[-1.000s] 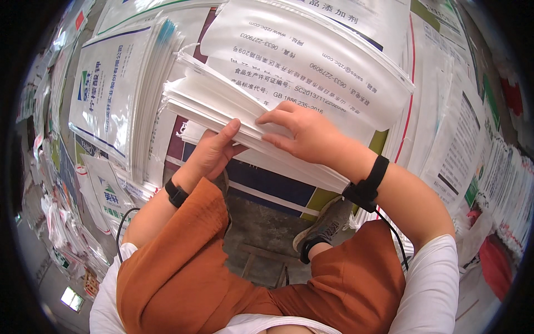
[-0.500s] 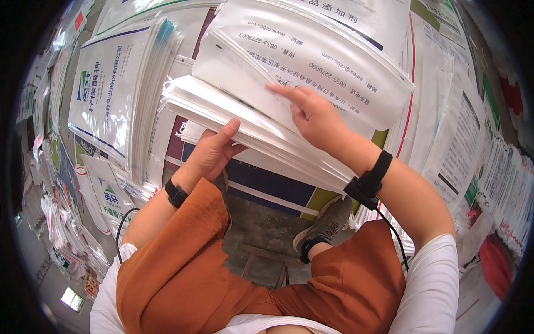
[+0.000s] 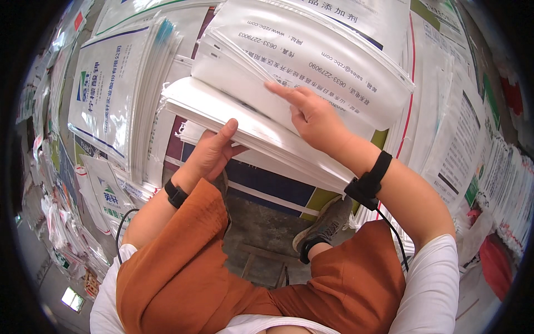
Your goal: Sorting and counting stacks of printed plastic bags on a table and floor.
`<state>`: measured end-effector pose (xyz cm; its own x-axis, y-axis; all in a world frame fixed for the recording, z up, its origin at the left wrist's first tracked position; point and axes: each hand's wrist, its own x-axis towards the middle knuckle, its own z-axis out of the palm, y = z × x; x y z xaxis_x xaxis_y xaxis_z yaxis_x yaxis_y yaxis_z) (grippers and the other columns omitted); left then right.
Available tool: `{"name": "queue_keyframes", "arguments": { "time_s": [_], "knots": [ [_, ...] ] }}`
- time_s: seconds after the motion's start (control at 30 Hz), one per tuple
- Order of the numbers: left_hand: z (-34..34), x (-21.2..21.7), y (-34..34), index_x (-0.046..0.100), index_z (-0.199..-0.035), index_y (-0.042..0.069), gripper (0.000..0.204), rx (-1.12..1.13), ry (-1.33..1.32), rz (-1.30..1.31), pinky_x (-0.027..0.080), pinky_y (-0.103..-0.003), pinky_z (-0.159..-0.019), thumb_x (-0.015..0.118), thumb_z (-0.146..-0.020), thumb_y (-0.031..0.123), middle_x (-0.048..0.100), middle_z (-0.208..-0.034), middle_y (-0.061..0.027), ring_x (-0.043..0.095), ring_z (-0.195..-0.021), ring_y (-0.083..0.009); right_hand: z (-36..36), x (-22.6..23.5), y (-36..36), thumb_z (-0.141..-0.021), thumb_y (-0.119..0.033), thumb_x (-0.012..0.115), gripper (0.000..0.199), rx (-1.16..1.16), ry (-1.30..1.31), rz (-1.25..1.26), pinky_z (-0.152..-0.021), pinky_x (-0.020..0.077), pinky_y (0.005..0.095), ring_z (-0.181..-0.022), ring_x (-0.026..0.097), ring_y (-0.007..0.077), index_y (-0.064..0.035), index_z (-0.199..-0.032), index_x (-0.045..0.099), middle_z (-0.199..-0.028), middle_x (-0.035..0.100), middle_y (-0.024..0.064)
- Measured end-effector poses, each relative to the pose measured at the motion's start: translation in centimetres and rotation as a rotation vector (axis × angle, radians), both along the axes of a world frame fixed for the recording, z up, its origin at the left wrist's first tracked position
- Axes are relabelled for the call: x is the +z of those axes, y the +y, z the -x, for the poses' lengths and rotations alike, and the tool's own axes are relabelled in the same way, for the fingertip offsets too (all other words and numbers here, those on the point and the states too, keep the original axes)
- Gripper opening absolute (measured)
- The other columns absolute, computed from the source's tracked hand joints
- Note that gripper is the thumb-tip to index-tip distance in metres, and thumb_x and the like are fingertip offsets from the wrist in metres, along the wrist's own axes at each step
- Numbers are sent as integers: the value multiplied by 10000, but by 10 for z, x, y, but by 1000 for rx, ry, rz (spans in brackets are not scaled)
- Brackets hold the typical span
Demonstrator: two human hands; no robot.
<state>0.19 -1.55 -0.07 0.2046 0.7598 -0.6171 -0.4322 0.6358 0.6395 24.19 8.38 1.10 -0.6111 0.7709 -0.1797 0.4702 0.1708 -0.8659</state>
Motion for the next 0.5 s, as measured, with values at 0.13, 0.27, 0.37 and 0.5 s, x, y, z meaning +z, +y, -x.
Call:
{"name": "queue_keyframes", "arguments": {
  "time_s": [0.13, 0.27, 0.37, 0.5],
  "knots": [
    [3, -4, -1, 291, -1525, 48, 788, -28, -26, -11, 501, -454, -1095, 640, -979, 497, 469, -1450, -126, 503, -1350, -249, 1, 1, -4, -925, -51, 669, 353, 236, -2, -111, -825, 525, 340, -927, 625, 270, -169, -1257, 678, -1052, 614, 103],
    [3, -2, -1, 281, -1529, 50, 804, -40, -16, -18, 500, -461, -1097, 643, -974, 505, 458, -1460, -127, 499, -1354, -254, 7, 9, -10, -918, -128, 722, 330, 291, -44, -125, -846, 525, 373, -967, 632, 284, -163, -1244, 683, -1066, 615, 104],
    [2, -2, -1, 283, -1529, 54, 802, -30, -29, -29, 500, -465, -1099, 641, -974, 509, 457, -1459, -129, 501, -1352, -256, 5, 5, -7, -903, -195, 758, 351, 252, -20, -103, -865, 525, 398, -1002, 634, 297, -164, -1244, 680, -1083, 620, 108],
    [2, -4, -1, 283, -1530, 57, 795, -34, -17, -13, 503, -462, -1093, 636, -978, 506, 461, -1457, -128, 502, -1351, -248, 1, -10, -4, -927, -105, 703, 366, 110, 62, -56, -859, 525, 367, -984, 639, 283, -173, -1285, 669, -1076, 618, 107]
  ]
}}
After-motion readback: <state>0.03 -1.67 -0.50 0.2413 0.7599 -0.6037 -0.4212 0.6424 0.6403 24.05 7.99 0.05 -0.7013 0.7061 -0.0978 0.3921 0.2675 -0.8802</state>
